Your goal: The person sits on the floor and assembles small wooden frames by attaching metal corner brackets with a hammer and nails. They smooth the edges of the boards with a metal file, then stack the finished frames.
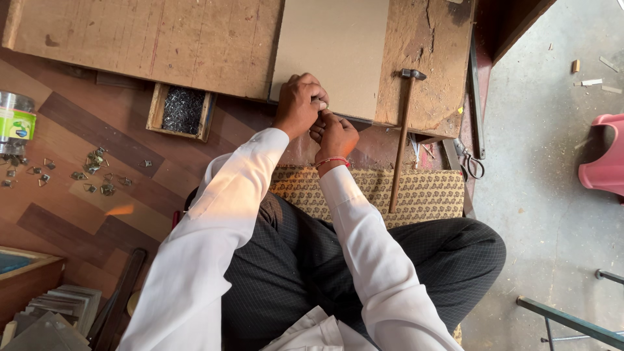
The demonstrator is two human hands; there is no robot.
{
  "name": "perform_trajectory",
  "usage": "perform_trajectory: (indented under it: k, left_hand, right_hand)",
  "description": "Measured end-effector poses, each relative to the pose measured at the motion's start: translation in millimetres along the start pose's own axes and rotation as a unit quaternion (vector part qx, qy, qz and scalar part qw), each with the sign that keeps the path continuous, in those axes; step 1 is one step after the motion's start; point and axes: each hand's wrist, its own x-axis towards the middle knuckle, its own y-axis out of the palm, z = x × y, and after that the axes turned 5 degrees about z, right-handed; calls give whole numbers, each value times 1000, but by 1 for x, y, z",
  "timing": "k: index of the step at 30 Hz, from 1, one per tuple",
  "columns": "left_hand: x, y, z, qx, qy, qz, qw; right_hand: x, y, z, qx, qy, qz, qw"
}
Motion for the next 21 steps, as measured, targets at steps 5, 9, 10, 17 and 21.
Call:
perform_trajectory:
  k: [5, 9, 10, 17, 21]
  left_hand:
    - [0, -2, -6, 35, -31, 6, 999]
    - [-3, -6, -12, 54, -49, 10, 997]
    - [-3, -7, -12, 51, -51, 12, 997]
    - [-7, -10, -14, 43, -25, -6, 999]
    - [-10, -9, -14, 53, -21, -25, 998]
  right_hand:
    - [-4, -2, 4, 6, 9, 22, 1000]
    - [-1, -6, 3, 15, 5, 45, 999]
    - [0, -6, 2, 14, 4, 44, 999]
    - [-11, -32, 0, -151, -133, 34, 979]
    - [-17, -90, 24, -438, -417, -115, 788]
